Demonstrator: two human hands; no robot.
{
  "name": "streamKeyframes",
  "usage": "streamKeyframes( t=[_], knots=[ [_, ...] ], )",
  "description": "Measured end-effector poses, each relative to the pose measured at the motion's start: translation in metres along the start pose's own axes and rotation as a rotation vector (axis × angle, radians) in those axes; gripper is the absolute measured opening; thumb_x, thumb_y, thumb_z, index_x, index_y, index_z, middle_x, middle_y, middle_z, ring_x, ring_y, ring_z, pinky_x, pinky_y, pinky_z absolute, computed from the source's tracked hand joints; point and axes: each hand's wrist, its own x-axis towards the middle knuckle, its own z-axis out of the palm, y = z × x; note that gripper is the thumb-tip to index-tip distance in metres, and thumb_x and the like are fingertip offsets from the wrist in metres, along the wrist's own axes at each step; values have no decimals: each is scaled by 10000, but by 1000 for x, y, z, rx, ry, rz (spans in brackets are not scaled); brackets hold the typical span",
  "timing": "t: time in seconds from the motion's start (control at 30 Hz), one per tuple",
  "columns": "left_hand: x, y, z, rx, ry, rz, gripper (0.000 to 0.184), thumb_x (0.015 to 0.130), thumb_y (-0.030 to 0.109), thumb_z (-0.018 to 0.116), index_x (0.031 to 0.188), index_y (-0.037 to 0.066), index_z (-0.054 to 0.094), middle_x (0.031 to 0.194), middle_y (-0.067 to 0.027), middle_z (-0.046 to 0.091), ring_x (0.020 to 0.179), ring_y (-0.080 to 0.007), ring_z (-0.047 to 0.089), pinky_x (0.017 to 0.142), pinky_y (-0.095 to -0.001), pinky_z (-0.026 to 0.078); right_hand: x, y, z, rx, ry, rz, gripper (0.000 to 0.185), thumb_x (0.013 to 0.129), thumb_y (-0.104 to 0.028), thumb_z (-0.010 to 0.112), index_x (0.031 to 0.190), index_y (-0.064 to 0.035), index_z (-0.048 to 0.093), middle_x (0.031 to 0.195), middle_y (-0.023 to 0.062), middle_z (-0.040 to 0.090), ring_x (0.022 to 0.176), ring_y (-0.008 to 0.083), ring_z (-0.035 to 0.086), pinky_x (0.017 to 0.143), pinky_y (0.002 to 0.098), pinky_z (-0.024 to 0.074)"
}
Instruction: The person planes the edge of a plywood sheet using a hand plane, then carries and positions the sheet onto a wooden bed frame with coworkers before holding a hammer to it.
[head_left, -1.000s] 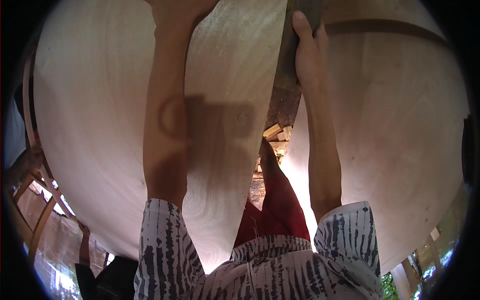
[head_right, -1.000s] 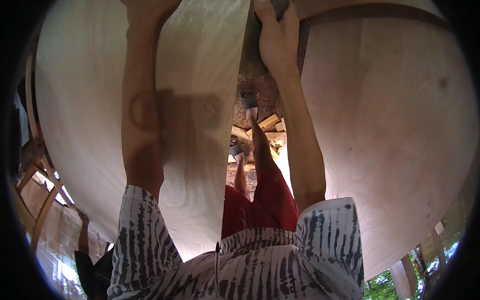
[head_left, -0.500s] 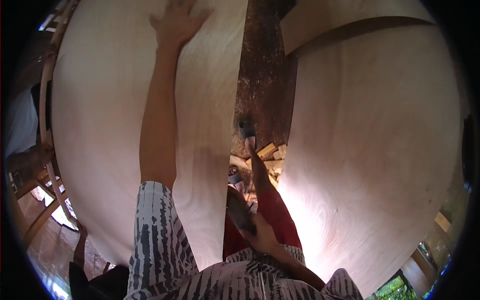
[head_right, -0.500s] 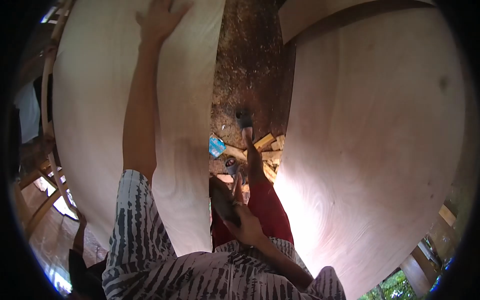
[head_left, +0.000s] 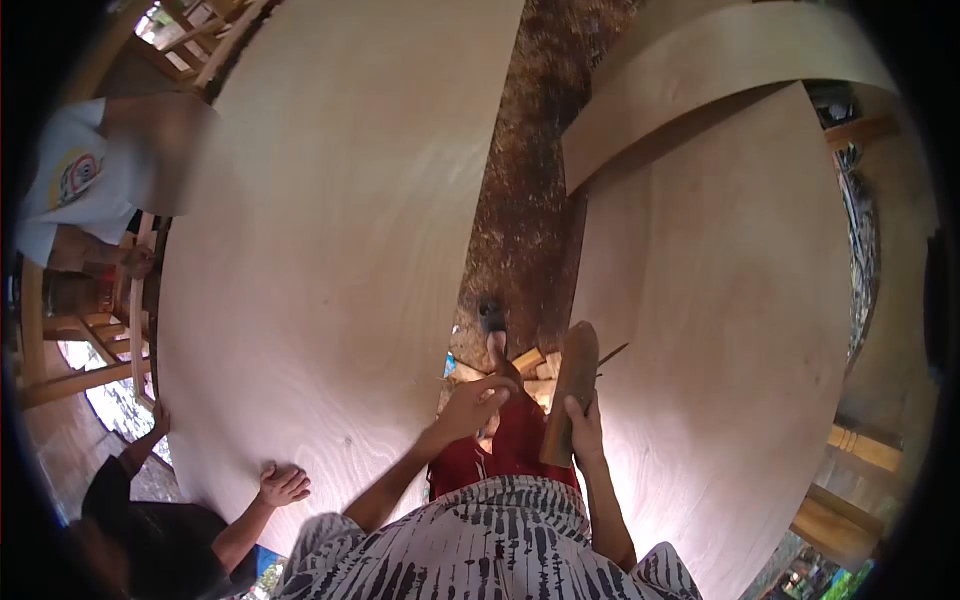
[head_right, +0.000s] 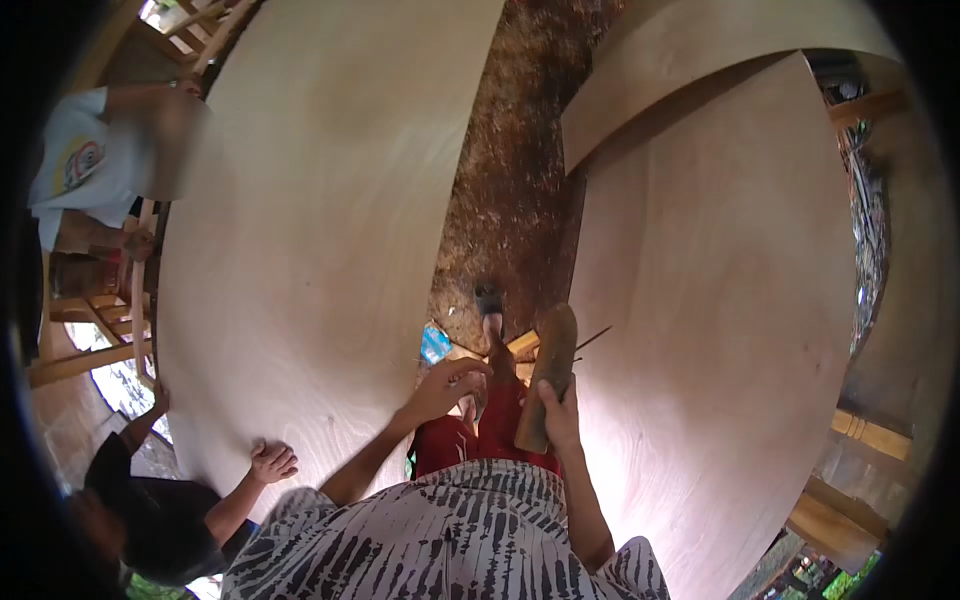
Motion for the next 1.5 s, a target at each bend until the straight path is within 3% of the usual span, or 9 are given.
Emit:
streamKeyframes(
  t=[0.13,0.23,0.43,0.57,0.73,0.83,0.97,1.1,1.5],
  knots=[
    [3,6,57,-1029,280,-70,369,1055,404,536,1305,139,592,1000,-16,712,954,-102,659,834,-302,538,-12,12,9,41,-239,-102,482,1000,-189,602,1390,-44,360,1070,146,638,842,255,701,727,372,600],
    [-26,14,59,-1500,-80,-32,444,1048,417,558,1380,124,530,1192,-72,668,1063,-148,644,862,-317,541,-48,-9,27,342,-479,134,596,965,-198,618,1470,-70,327,1104,183,649,890,287,701,764,412,618],
    [-60,15,51,-1262,231,68,676,1020,486,580,1486,17,439,1407,-129,569,1275,-230,559,1084,-381,449,-39,23,25,-296,-622,-89,582,911,-120,675,1427,-3,435,1208,157,618,1105,267,636,960,374,538],
    [-36,-23,61,-409,247,-67,823,960,574,630,1451,-67,469,1491,-220,486,1360,-257,500,1136,-384,399,-14,45,13,-321,-640,-119,577,891,-80,698,1404,41,464,1238,163,607,1122,271,627,983,357,508],
    [-21,20,56,-785,238,46,683,928,553,699,1194,-72,625,754,3,562,645,-91,521,579,-252,413,11,24,14,-113,-518,-177,519,925,-132,657,1381,58,498,1307,183,587,1146,274,616,955,375,523],
    [-13,32,61,-749,254,95,668,941,522,699,1218,-78,602,776,15,556,677,-70,513,575,-253,401,38,24,0,-81,-618,-122,496,971,-208,588,1375,67,502,1294,188,587,1133,287,624,948,376,528],
    [1,15,70,-1003,155,108,896,910,493,737,1541,-6,341,1438,-172,532,1301,-255,525,1010,-350,477,32,13,11,-10,-710,-39,565,994,-324,508,1419,45,457,1366,176,536,1221,301,566,1012,402,487],
    [-21,46,93,-958,535,1,975,891,547,733,1586,38,274,1562,-190,381,1412,-330,374,1066,-402,433,70,40,-11,96,-918,95,672,1023,-511,365,1501,-41,404,1457,145,485,1320,291,489,1079,457,424],
    [-1,-5,84,-1123,216,275,647,936,477,703,1316,-16,525,858,-14,626,706,-187,612,667,-348,509,-6,-26,12,-305,-508,164,555,984,-562,516,1239,-71,557,1019,80,628,964,212,612,804,345,503]
  ],
)
